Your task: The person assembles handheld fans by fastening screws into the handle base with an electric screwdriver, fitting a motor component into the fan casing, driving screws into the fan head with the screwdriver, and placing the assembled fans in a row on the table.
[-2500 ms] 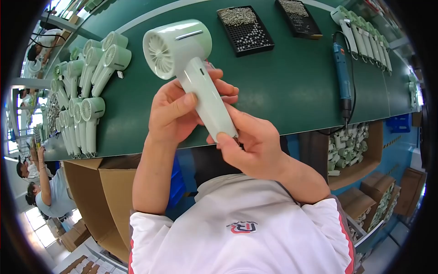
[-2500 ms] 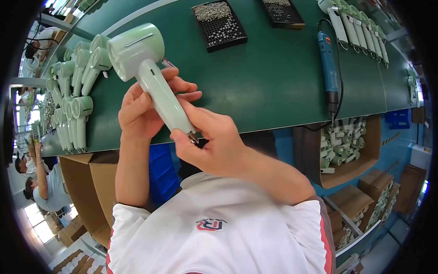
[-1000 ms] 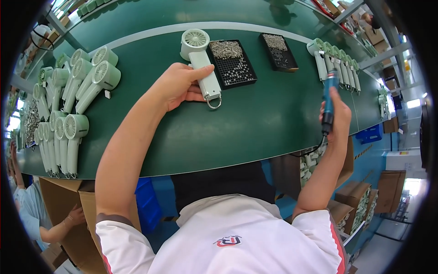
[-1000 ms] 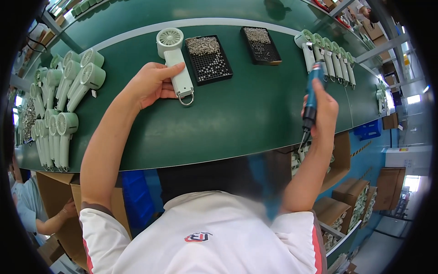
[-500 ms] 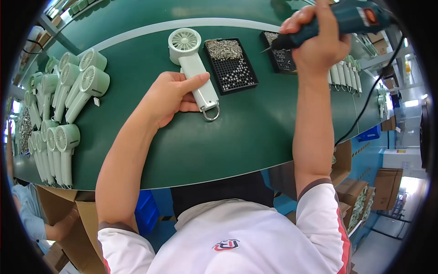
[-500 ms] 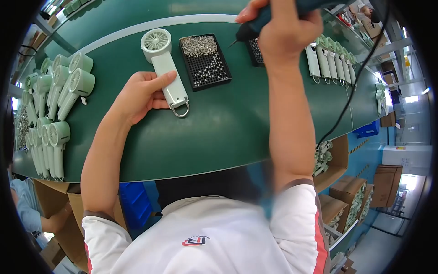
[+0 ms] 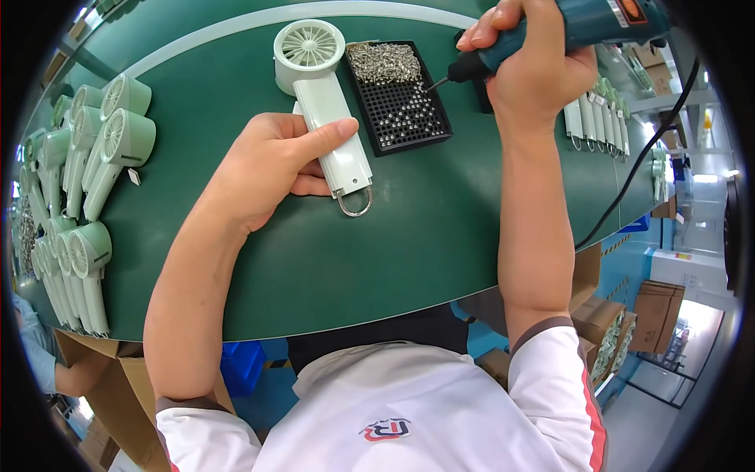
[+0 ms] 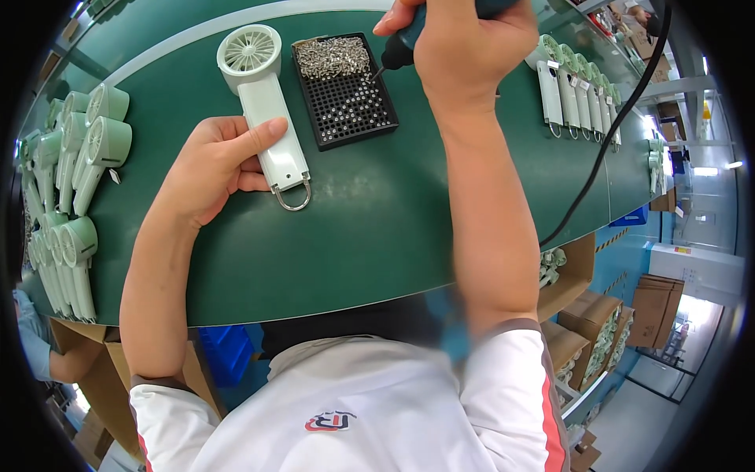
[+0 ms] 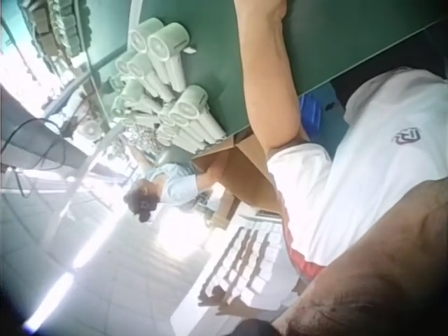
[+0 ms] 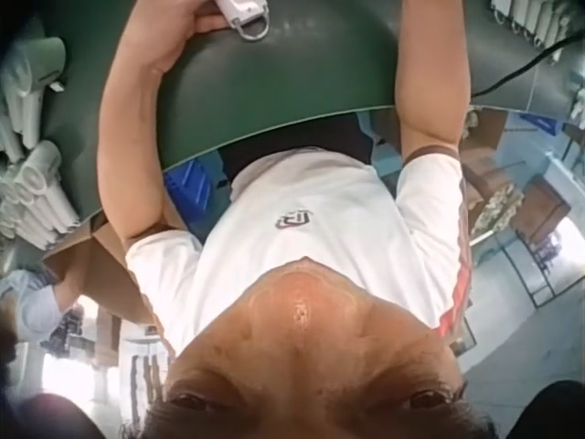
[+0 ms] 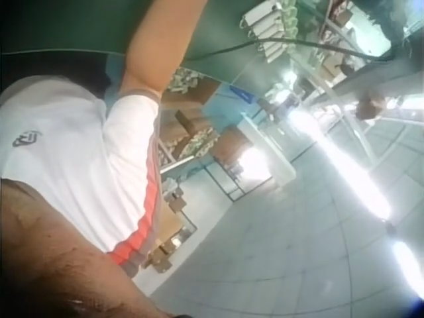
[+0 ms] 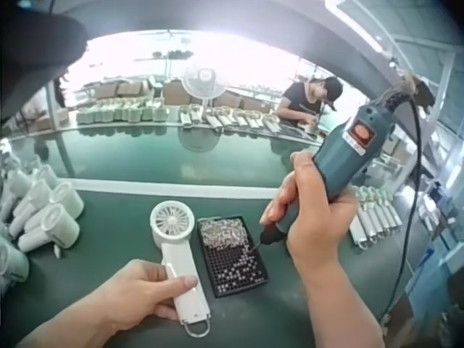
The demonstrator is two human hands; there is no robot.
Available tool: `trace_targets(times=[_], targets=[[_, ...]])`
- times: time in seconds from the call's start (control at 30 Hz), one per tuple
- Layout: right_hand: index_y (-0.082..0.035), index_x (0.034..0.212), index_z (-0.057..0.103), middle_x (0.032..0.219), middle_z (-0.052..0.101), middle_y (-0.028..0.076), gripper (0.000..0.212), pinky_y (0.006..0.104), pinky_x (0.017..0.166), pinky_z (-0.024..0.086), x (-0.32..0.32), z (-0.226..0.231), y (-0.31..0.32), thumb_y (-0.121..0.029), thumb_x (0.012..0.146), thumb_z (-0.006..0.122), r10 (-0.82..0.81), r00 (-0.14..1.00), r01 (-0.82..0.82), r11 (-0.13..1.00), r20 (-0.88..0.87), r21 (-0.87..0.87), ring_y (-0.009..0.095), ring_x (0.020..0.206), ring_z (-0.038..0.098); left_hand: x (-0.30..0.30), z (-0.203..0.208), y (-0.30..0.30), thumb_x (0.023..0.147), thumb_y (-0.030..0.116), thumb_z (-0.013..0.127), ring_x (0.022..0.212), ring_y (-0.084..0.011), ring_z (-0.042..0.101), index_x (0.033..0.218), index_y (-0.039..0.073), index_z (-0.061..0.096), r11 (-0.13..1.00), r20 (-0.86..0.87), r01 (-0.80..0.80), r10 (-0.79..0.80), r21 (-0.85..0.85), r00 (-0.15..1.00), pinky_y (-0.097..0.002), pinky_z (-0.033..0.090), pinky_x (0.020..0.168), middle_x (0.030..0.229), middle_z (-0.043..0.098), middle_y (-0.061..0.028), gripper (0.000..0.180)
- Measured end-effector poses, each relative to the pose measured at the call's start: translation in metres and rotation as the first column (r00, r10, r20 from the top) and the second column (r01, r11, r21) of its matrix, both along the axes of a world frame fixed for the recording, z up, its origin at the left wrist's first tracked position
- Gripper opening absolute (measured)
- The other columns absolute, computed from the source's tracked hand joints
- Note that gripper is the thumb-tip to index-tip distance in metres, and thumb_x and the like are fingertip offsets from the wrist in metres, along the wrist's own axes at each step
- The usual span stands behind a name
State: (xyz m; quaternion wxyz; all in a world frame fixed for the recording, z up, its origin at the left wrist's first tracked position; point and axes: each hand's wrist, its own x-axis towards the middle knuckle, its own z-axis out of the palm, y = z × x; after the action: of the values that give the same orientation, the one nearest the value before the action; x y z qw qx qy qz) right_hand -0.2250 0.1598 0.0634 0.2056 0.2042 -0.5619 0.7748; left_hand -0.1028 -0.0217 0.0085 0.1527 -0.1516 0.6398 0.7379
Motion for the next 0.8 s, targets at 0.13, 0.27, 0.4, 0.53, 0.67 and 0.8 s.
trace_targets(times=[0.13, 0.27, 0.4, 0.53, 0.67, 0.8], targets=[[0.000, 0.085, 0.063, 0.064, 0.058, 0.006, 0.022, 0.0325, 0.040, 0.049, 0.002, 0.016, 0.007, -0.017, 0.098, 0.068, 0.034, 0.991, -0.041, 0.998, 0.126, 0.050, 0.016, 0.044, 0.056, 0.002, -0.001, -0.003, 0.097, 0.034, 0.075, 0.084, -0.0212, 0.076, 0.112, -0.014, 0.067, 1.000, -0.005, 0.002, -0.002, 0.000, 1.000, -0.0319, 0.065, 0.079, 0.100, 0.074, -0.0180, 0.051], [0.005, 0.095, 0.066, 0.066, 0.063, 0.008, 0.026, 0.0288, 0.038, 0.045, 0.006, 0.054, 0.045, -0.019, 0.092, 0.076, -0.076, 0.974, -0.084, 0.754, 0.214, 0.651, 0.014, 0.042, 0.056, -0.001, 0.004, 0.004, 0.098, 0.033, 0.074, 0.085, -0.0209, 0.076, 0.111, -0.014, 0.067, 0.999, -0.017, 0.039, -0.039, 0.027, 0.999, -0.0322, 0.065, 0.079, 0.099, 0.074, -0.0178, 0.049], [-0.003, 0.119, 0.070, 0.084, 0.070, 0.003, 0.049, 0.0253, 0.042, 0.044, -0.001, 0.024, 0.035, -0.016, 0.075, 0.090, -0.135, 0.962, -0.168, 0.382, 0.235, 0.909, 0.008, 0.049, 0.056, 0.002, 0.002, -0.001, 0.098, 0.033, 0.073, 0.085, -0.0210, 0.076, 0.111, -0.014, 0.067, 0.999, -0.002, 0.031, -0.031, -0.004, 1.000, -0.0325, 0.065, 0.080, 0.099, 0.074, -0.0180, 0.048], [-0.003, 0.118, 0.069, 0.084, 0.070, 0.004, 0.049, 0.0278, 0.044, 0.047, -0.008, 0.011, 0.024, -0.014, 0.074, 0.089, -0.149, 0.953, -0.235, 0.175, 0.262, 0.956, 0.009, 0.049, 0.056, 0.003, 0.001, -0.002, 0.098, 0.033, 0.074, 0.085, -0.0210, 0.076, 0.111, -0.014, 0.067, 0.999, -0.002, 0.023, -0.023, 0.022, 1.000, -0.0327, 0.065, 0.080, 0.099, 0.074, -0.0181, 0.049], [0.001, 0.111, 0.067, 0.079, 0.068, 0.005, 0.045, 0.0293, 0.045, 0.048, -0.014, 0.005, 0.025, -0.012, 0.073, 0.088, -0.134, 0.927, -0.339, 0.093, 0.350, 0.936, 0.011, 0.048, 0.056, 0.001, -0.001, -0.001, 0.097, 0.033, 0.074, 0.085, -0.0209, 0.076, 0.111, -0.014, 0.067, 0.999, 0.005, 0.025, -0.025, 0.025, 1.000, -0.0328, 0.065, 0.079, 0.099, 0.074, -0.0180, 0.050], [0.002, 0.106, 0.066, 0.071, 0.065, 0.005, 0.040, 0.0296, 0.045, 0.048, -0.022, -0.001, 0.024, -0.011, 0.074, 0.087, -0.188, 0.926, -0.330, 0.015, 0.327, 0.944, 0.012, 0.048, 0.056, 0.001, 0.000, -0.001, 0.097, 0.033, 0.074, 0.085, -0.0209, 0.076, 0.111, -0.014, 0.067, 1.000, -0.002, 0.025, -0.025, 0.012, 1.000, -0.0328, 0.065, 0.079, 0.099, 0.074, -0.0181, 0.050]])
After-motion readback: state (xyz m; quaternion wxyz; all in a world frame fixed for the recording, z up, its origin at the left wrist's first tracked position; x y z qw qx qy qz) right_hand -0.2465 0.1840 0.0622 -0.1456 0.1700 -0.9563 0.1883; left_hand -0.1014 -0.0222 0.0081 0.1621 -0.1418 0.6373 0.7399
